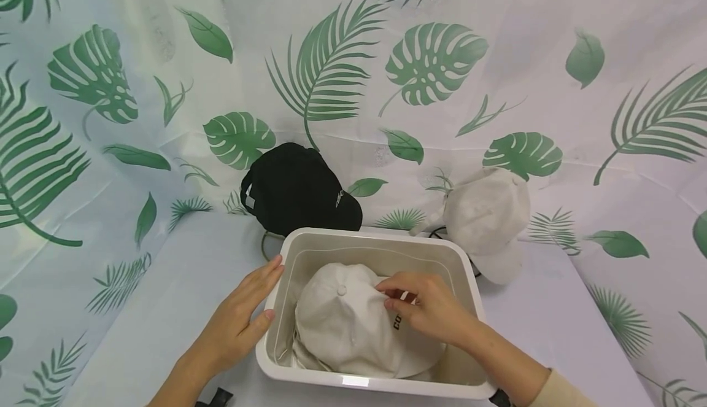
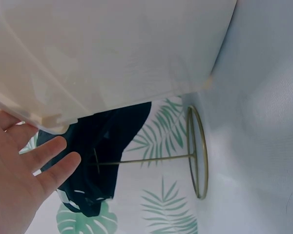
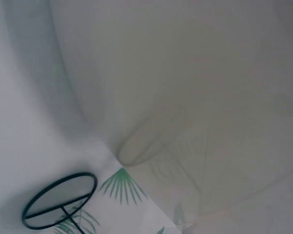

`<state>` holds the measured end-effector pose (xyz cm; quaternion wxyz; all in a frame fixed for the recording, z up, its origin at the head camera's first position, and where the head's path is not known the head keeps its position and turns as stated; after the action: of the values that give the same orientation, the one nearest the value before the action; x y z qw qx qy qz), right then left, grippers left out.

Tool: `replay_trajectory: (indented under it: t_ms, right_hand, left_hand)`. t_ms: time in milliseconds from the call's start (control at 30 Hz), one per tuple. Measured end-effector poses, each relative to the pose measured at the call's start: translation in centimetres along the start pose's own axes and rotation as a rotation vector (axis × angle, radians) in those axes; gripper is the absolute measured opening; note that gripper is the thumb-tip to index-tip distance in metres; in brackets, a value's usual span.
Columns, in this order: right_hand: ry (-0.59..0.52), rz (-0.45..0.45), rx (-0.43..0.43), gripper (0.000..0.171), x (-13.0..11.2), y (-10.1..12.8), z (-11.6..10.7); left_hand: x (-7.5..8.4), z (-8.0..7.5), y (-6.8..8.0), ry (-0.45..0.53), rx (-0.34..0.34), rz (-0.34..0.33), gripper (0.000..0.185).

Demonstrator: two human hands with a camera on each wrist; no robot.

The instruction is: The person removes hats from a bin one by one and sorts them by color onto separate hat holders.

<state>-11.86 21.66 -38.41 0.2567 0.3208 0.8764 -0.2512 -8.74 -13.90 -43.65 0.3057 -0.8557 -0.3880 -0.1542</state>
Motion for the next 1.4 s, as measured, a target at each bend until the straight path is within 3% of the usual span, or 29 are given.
replay_trajectory:
  t_ms: [633,900,1067,1400]
  right_hand:
    - [-0.026,-0.093,0.091,0.042,-0.3,0.0,-1.3]
    - [-0.030,-0.025,0.073,0.042,-1.2,0.4,-2.4]
    - [-0.009,-0.039,0.080,0.044,-1.6,0.2,-3.2]
    - [0.044,-0.150,0.060,0.053,-2.7,-0.5,-4.8]
  left_hand:
    - [0.2,-0.3,-0.1,0.010,-0.008,-0.018,0.064]
    - [0.2,-0.2,0.0,0.009,-0.020,-0.029,0.064]
    - [0.1,-0.2,0.0,0.012,-0.012,-0.023,0.064]
    - [-0.1,0.1,0.0,0.012,0.014,0.000,0.063]
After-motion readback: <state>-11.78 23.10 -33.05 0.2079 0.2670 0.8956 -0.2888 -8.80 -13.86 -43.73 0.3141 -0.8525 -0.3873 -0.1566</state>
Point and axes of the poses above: each hand's wrist, its own y-axis away from the middle knuckle, its own z-axis out of the palm, x = y × z, the point moved 1 cm from there along -y, towards the middle knuckle, and after that the axes turned 8 degrees about -x, right-handed, at the moved point
